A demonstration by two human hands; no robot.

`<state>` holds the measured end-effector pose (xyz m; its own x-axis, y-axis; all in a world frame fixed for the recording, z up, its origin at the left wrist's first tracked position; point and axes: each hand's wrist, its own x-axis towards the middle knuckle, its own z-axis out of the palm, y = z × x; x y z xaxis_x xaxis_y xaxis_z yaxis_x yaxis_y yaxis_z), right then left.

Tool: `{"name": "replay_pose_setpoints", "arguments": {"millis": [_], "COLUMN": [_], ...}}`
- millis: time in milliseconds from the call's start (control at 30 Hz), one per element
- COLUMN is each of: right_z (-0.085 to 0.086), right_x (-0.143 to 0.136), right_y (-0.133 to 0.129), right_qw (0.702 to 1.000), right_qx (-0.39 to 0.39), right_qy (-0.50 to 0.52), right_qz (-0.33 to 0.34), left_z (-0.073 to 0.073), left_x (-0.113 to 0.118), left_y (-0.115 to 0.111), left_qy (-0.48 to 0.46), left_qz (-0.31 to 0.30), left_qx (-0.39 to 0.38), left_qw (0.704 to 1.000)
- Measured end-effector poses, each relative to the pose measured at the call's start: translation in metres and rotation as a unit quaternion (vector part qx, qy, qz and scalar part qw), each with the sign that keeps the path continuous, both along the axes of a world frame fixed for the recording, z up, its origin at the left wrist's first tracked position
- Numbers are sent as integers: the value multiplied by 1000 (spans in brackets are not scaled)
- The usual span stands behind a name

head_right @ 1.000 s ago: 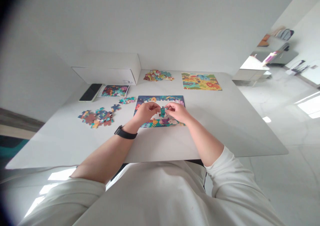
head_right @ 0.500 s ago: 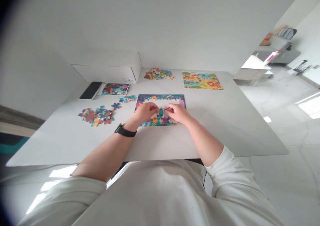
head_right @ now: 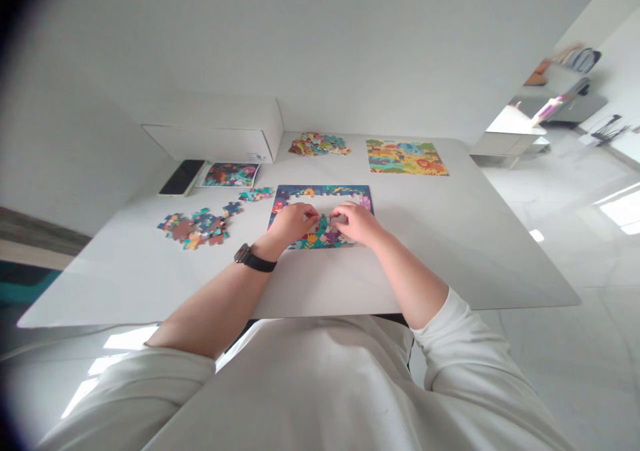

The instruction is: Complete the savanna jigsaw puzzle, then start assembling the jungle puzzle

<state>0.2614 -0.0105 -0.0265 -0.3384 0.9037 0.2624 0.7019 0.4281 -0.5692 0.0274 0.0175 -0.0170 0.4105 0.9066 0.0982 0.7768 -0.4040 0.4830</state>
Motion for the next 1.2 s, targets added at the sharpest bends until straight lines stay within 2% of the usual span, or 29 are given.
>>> {"name": "replay_pose_setpoints", "arguments": {"millis": [167, 333, 467, 667, 1200], "right_z": [-2, -2, -3, -5, -3], "right_x": [1, 3, 4, 5, 2], "right_y": [1, 2, 3, 2, -1], "right_qw": [1000, 1000, 999, 997, 995], "right_qx": [13, 21, 17, 10, -16], "right_qy": [-16, -18, -28, -44, -66], "right_qz": [8, 8, 15, 65, 76], "left_z": [-6, -6, -3, 0, 6], "left_x": [3, 2, -2, -2, 4], "left_y": [0, -1, 0, -4, -12], "left_qy": [36, 37, 22, 29, 64], "left_qz": [0, -6, -42, -84, -73], "left_qx": [29, 43, 50, 52, 24], "left_qw": [999, 998, 998, 995, 995]}}
